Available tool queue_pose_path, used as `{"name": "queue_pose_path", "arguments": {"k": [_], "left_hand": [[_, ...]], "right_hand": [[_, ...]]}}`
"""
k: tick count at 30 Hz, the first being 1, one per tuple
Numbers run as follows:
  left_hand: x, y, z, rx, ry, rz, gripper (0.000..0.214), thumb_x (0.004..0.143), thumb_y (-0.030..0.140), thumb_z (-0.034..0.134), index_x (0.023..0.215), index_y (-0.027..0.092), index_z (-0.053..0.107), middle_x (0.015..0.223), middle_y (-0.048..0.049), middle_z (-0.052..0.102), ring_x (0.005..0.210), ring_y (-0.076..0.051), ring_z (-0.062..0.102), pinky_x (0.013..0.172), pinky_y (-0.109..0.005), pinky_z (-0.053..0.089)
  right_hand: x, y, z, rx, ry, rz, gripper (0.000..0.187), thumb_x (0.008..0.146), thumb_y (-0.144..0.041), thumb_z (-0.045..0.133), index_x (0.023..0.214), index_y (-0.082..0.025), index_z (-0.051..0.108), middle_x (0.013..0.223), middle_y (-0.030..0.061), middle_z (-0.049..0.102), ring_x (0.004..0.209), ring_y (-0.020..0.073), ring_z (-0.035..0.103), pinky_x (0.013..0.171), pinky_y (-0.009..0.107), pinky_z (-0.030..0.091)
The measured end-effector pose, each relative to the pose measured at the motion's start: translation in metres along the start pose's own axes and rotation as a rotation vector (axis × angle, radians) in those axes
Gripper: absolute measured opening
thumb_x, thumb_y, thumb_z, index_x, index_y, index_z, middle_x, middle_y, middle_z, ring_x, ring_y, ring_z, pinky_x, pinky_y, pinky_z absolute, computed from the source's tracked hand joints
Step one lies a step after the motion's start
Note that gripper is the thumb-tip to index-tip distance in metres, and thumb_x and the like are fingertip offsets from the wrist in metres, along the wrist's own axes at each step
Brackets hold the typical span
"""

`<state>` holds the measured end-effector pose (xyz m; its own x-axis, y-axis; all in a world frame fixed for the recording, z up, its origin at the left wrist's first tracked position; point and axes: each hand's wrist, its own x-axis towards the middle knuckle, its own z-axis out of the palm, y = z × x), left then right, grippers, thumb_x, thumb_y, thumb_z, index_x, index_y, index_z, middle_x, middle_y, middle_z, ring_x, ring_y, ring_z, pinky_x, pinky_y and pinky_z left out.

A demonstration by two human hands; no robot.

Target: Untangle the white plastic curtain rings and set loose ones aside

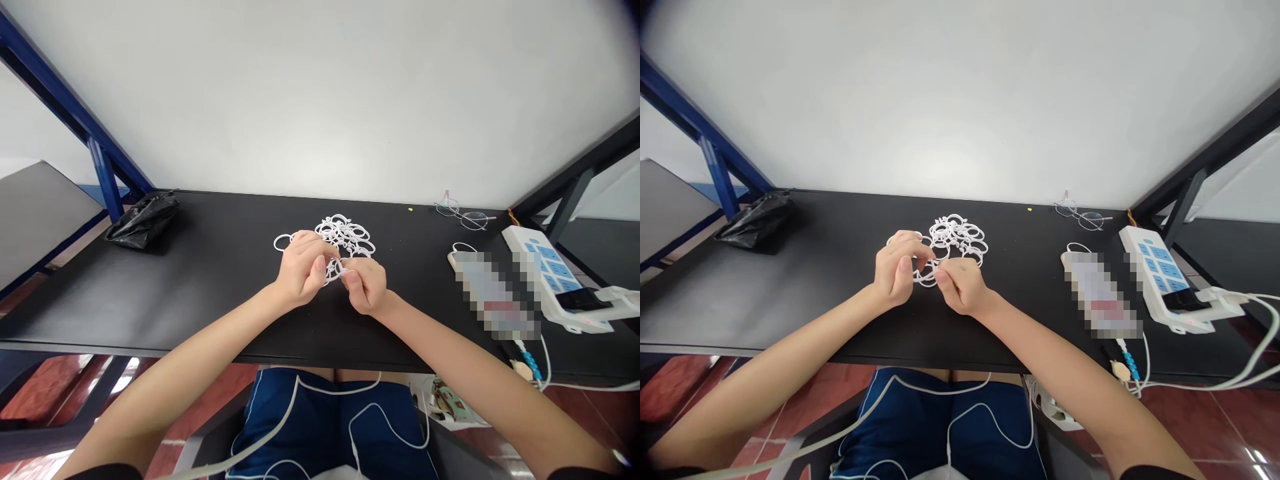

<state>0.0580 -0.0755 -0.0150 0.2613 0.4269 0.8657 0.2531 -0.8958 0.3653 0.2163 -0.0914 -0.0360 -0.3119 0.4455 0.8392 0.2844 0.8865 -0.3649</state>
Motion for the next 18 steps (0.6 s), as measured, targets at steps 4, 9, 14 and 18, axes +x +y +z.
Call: {"name": "queue_pose_path", "arguments": {"k": [4, 9, 14, 18], "left_hand": [[0.002, 0.006, 0.0, -0.007, 0.054, 0.059, 0.044, 0.099, 0.044, 0.028, 0.082, 0.018, 0.06, 0.058, -0.0007, 0.056, 0.059, -0.016, 0.05, 0.077, -0.038, 0.044], [0.003, 0.011, 0.001, -0.084, 0.032, 0.051, 0.034, 0.093, 0.048, 0.043, 0.094, 0.018, 0.058, 0.066, -0.0027, 0.059, 0.068, -0.019, 0.051, 0.071, -0.036, 0.042], [0.004, 0.018, -0.001, -0.131, -0.096, -0.104, 0.034, 0.091, 0.048, 0.047, 0.101, 0.017, 0.057, 0.073, -0.0041, 0.061, 0.076, -0.02, 0.052, 0.078, -0.038, 0.039], [0.002, 0.018, 0.003, -0.34, -0.183, -0.436, 0.04, 0.096, 0.052, 0.038, 0.102, 0.017, 0.056, 0.077, -0.0031, 0.059, 0.072, -0.016, 0.053, 0.075, -0.034, 0.042]], "right_hand": [[0.002, -0.002, 0.0, -0.013, 0.044, -0.094, 0.032, 0.1, -0.025, 0.032, 0.069, -0.021, 0.042, 0.054, -0.0026, 0.041, 0.046, 0.0113, 0.04, 0.045, 0.024, 0.033], [0.003, -0.002, -0.002, -0.096, 0.105, -0.148, 0.03, 0.101, -0.026, 0.032, 0.074, -0.021, 0.046, 0.057, -0.001, 0.048, 0.049, 0.0121, 0.047, 0.047, 0.024, 0.037], [0.004, 0.001, -0.005, -0.147, 0.123, -0.159, 0.031, 0.1, -0.026, 0.032, 0.074, -0.02, 0.047, 0.057, 0.0002, 0.051, 0.047, 0.0128, 0.044, 0.048, 0.026, 0.038], [0.005, 0.002, -0.005, -0.149, 0.093, -0.132, 0.035, 0.101, -0.025, 0.029, 0.07, -0.021, 0.045, 0.054, -0.0005, 0.049, 0.045, 0.0117, 0.039, 0.047, 0.026, 0.035]]}}
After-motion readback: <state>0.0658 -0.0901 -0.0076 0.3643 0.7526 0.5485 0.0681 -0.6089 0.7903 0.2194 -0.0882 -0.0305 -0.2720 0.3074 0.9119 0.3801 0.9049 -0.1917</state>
